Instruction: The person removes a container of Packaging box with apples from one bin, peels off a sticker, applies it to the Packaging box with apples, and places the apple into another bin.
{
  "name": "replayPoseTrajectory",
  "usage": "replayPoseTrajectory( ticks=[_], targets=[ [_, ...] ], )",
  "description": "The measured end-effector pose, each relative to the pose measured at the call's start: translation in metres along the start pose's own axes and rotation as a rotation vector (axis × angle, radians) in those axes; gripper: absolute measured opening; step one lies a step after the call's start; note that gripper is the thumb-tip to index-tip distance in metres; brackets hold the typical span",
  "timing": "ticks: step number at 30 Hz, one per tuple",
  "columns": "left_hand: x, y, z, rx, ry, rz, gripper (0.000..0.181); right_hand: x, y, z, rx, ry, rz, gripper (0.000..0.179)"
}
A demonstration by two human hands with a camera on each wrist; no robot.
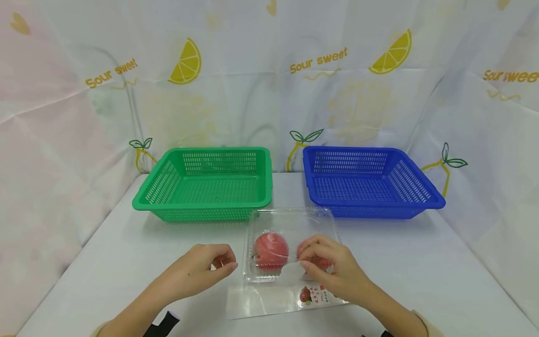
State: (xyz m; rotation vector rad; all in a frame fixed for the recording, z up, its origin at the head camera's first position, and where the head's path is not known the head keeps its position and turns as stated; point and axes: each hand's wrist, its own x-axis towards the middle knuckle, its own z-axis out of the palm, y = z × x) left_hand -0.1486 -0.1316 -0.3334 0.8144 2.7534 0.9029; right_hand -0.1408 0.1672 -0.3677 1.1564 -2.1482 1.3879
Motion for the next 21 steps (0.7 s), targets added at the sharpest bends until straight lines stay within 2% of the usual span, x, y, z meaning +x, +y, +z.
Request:
replayPoseTrajectory(
  ticks=[6,11,17,21],
  targets=[
    [0.011,0.006,0.004,-0.009,0.004,-0.001,0.006,0.005,0.001,0.0,-0.024,-0.007,-0.015,0.02],
    [0.02,0.012,0.006,-0.088,-0.039,0.073,0.008,0.012,0.001,0.002,-0.033,0.005,-0.046,0.02],
    [0.031,0.015,0.006,-0.134,-0.073,0.097,0.009,0.024,0.0,0.005,-0.091,0.027,-0.155,0.021],
    [0.04,0.015,0.006,-0.207,-0.128,0.096,0.012,0.029,0.0,0.005,-0.127,0.043,-0.225,0.014]
  ],
)
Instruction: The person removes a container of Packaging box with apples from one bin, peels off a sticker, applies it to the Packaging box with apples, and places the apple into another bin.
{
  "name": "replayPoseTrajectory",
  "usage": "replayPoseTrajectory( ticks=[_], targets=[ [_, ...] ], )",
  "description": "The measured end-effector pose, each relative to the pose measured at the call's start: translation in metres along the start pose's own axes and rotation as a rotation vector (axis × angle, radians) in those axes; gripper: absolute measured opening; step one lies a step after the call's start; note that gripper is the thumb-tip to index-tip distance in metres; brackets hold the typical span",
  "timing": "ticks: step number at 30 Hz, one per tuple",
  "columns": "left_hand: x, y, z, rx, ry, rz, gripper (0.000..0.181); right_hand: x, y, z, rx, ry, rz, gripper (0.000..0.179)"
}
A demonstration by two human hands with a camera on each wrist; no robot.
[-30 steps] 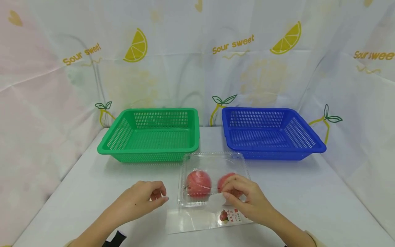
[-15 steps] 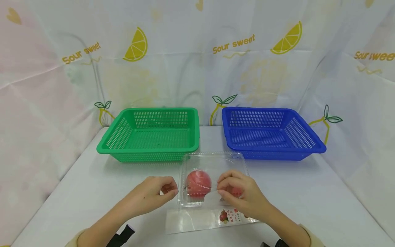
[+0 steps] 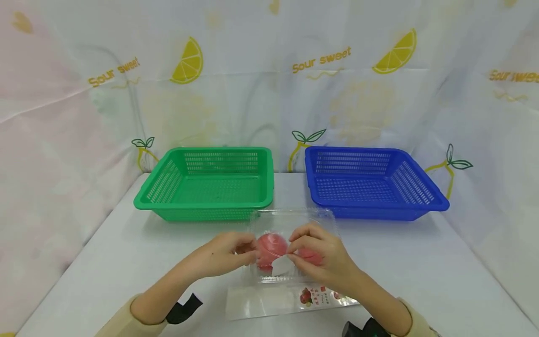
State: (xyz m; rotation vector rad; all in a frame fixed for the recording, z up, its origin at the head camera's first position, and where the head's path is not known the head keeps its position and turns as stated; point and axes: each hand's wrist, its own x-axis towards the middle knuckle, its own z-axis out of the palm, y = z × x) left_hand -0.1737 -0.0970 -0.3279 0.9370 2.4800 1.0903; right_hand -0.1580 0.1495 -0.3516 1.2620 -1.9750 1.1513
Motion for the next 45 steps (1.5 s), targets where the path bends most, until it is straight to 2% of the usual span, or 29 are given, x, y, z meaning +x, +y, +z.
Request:
replayPoseTrajectory(
  ticks=[4,9,13,17,23,27,30,38,45],
  targets=[
    [0.01,-0.001,-0.001,-0.066,-0.049,0.013,0.014,0.004,0.002,0.002,-0.028,0.022,-0.059,0.003],
    [0.019,0.001,-0.002,-0.105,-0.095,-0.007,0.019,0.007,0.005,0.005,-0.015,0.026,-0.095,0.01],
    [0.024,0.003,0.001,-0.18,-0.122,-0.046,0.022,0.009,0.006,0.008,-0.003,0.033,-0.135,0.01],
    [0.028,0.004,0.004,-0.225,-0.152,-0.051,0.022,0.012,0.006,0.01,-0.008,0.039,-0.167,0.01],
    [0.034,0.0,0.004,-0.24,-0.211,-0.003,0.023,0.015,0.003,0.009,-0.016,0.05,-0.212,0.009],
    [0.037,-0.002,0.007,-0.302,-0.259,0.047,0.022,0.016,0.002,0.009,-0.003,0.053,-0.232,0.009],
    [0.038,-0.003,0.01,-0.332,-0.287,0.057,0.022,0.016,0.002,0.008,0.005,0.058,-0.251,0.009],
    [0.04,0.0,0.013,-0.353,-0.29,0.043,0.024,0.018,0.004,0.005,-0.009,0.087,-0.295,0.01],
    [0.04,0.001,0.01,-0.415,-0.237,0.008,0.021,0.015,0.005,0.0,-0.024,0.07,-0.257,0.009]
  ],
)
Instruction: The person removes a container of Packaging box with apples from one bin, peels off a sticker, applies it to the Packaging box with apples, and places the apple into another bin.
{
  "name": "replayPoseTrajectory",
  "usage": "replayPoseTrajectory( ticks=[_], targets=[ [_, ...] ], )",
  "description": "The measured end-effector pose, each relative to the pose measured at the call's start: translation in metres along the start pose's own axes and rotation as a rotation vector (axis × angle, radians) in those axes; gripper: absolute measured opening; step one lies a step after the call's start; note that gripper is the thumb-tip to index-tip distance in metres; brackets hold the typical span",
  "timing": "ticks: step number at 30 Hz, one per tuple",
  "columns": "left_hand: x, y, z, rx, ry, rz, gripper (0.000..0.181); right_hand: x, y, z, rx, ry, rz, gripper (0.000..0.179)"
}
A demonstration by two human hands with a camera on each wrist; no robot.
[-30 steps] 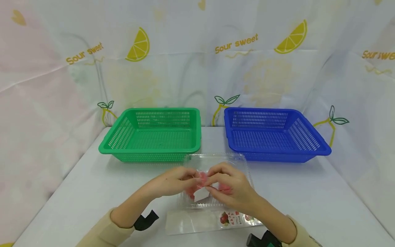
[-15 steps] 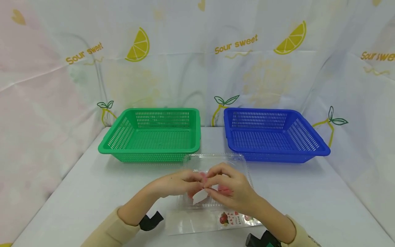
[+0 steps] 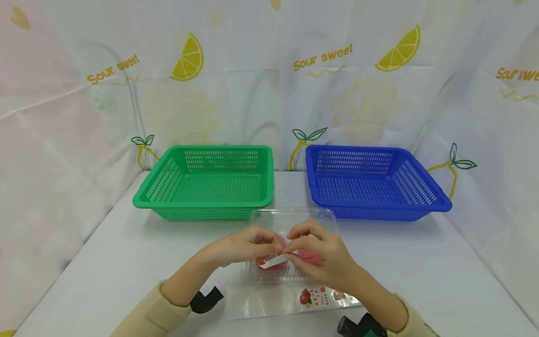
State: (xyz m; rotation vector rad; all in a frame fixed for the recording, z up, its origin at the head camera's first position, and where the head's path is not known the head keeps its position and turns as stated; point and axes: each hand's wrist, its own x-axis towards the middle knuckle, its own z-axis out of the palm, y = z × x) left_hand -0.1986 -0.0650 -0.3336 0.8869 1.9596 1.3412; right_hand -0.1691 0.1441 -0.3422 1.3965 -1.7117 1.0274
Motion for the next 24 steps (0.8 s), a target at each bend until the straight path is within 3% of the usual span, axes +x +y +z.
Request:
replayPoseTrajectory(
  ticks=[13,19,24],
  targets=[
    [-0.004,-0.001,-0.011,-0.019,0.126,-0.004,0.011,-0.008,0.007,-0.02,-0.074,-0.121,0.123,0.011],
    [-0.003,0.0,-0.015,-0.022,0.185,0.006,0.013,-0.013,0.016,-0.026,-0.053,-0.138,0.283,0.005],
    [-0.002,0.002,-0.016,-0.019,0.233,0.014,0.012,-0.016,0.021,-0.025,-0.076,-0.14,0.417,0.023]
  ],
)
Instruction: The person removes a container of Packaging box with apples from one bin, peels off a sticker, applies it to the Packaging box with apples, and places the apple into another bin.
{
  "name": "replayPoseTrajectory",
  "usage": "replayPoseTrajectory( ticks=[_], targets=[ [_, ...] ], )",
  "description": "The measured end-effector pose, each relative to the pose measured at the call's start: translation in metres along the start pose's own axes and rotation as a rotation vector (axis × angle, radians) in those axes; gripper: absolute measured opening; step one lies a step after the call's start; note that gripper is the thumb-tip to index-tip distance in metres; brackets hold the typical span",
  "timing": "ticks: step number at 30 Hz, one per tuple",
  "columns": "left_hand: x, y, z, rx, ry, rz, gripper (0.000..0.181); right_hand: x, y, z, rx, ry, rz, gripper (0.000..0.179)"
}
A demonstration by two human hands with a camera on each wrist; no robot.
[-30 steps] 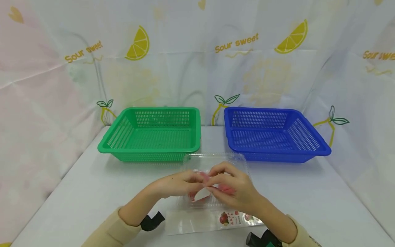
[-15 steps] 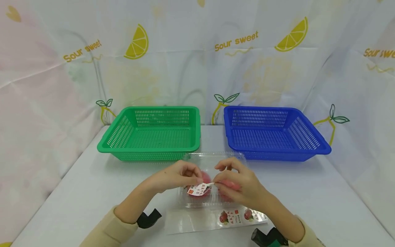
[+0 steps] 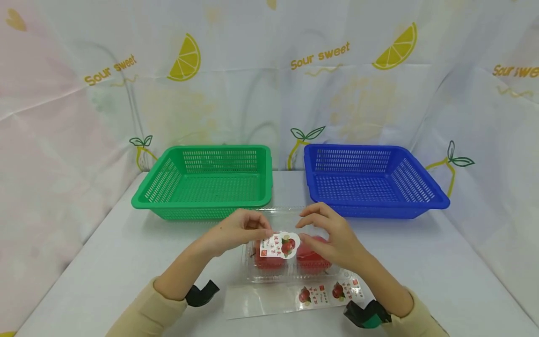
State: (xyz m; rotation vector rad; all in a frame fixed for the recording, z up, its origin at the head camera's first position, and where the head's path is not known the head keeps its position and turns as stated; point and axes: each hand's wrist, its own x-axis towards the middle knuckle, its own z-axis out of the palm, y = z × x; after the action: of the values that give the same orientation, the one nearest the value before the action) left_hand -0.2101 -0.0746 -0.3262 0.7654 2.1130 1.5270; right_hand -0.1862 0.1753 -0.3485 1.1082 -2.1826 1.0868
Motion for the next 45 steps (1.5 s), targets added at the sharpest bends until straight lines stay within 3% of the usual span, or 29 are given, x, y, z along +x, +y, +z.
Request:
replayPoseTrajectory(
  ticks=[5,12,20,31,45],
  targets=[
    [0.001,0.002,0.0,0.019,0.049,0.012,0.013,0.0,0.003,0.003,-0.002,-0.017,0.076,0.019],
    [0.004,0.002,-0.001,0.007,0.061,0.036,0.012,0.0,0.003,0.006,-0.022,-0.079,0.228,0.013],
    [0.008,0.003,0.0,0.026,0.076,0.041,0.011,0.003,0.003,0.01,-0.015,-0.133,0.333,0.01],
    [0.018,-0.006,-0.002,0.05,0.076,0.026,0.012,0.003,0.008,0.015,0.018,-0.159,0.37,0.004],
    [0.021,-0.01,-0.002,0.144,0.054,-0.034,0.014,0.005,0.012,0.015,0.007,-0.16,0.43,0.013]
  ],
)
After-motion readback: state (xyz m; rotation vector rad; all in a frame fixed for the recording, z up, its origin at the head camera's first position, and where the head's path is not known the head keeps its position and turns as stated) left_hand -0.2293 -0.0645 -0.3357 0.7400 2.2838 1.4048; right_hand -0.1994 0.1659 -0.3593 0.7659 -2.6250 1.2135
